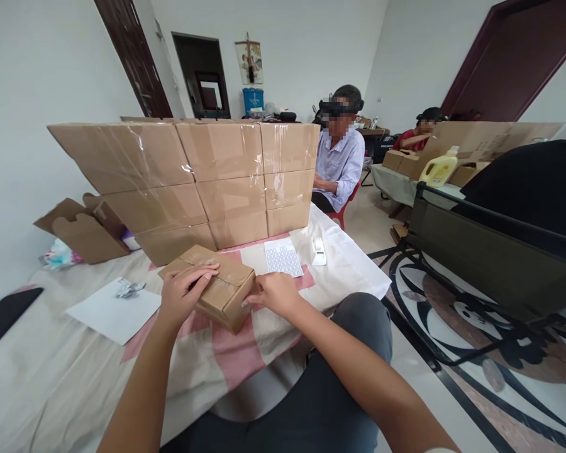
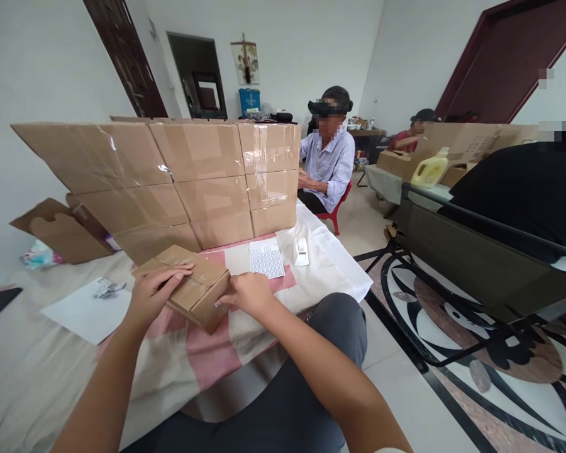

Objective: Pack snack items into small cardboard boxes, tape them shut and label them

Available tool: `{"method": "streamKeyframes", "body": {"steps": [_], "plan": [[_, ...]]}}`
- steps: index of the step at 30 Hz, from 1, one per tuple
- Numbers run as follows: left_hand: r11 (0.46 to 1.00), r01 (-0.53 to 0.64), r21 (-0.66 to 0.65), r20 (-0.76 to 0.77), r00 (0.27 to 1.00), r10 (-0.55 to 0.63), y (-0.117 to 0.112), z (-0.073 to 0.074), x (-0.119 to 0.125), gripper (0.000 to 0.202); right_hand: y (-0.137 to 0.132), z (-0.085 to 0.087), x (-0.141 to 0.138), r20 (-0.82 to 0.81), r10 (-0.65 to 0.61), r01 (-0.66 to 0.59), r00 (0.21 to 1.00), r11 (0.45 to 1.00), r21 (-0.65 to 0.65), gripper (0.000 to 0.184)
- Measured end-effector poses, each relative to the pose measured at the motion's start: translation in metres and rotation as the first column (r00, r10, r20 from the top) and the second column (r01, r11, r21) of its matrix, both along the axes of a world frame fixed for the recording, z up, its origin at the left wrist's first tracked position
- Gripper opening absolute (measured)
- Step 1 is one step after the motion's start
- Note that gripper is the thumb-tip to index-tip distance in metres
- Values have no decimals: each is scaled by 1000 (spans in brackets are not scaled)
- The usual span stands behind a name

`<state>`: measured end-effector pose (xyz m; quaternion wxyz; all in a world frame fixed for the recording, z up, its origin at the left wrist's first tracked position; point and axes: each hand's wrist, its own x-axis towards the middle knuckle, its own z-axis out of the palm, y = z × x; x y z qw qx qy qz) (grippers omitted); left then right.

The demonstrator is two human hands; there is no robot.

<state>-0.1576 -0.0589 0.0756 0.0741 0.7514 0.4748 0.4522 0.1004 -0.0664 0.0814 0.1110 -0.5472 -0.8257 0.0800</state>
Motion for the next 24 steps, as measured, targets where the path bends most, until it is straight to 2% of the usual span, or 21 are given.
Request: {"method": "streamKeyframes", "body": {"steps": [7, 11, 14, 17, 19, 20, 22, 23, 24], "plan": [[999, -53, -3, -51, 997, 53, -3, 1, 2, 35, 5, 2, 3, 53, -56, 56, 997, 998, 17, 79], [999, -50, 4, -29, 998, 50, -5, 1, 3, 34, 8, 0, 6, 46, -70, 69, 997, 997, 19, 79], [1000, -16, 18, 20, 1000, 15, -6, 0, 3, 32, 11, -2, 11, 16, -111, 111, 994, 993, 28, 70], [1000, -14, 27, 42, 999, 13, -8, -1, 2, 32, 17, -1, 18, -120, -137, 145, 983, 987, 62, 53], [999, -31, 24, 38, 999, 30, -9, 0, 4, 33, 17, 9, 22, -212, -123, 146, 969, 985, 96, 38], [999, -38, 22, 33, 999, 38, -9, 1, 5, 33, 12, 19, 22, -283, -78, 116, 956, 986, 117, 33], [999, -47, 18, 16, 999, 46, -10, 3, 7, 32, -9, 45, 21, -497, 99, -5, 862, 982, 188, 30], [999, -50, 14, 7, 999, 50, -11, 5, 8, 31, -27, 59, 20, -646, 233, -88, 727, 964, 249, 33], [998, -54, 13, 0, 999, 54, -12, 6, 9, 30, -47, 73, 20, -732, 323, -117, 599, 940, 319, 31]]}}
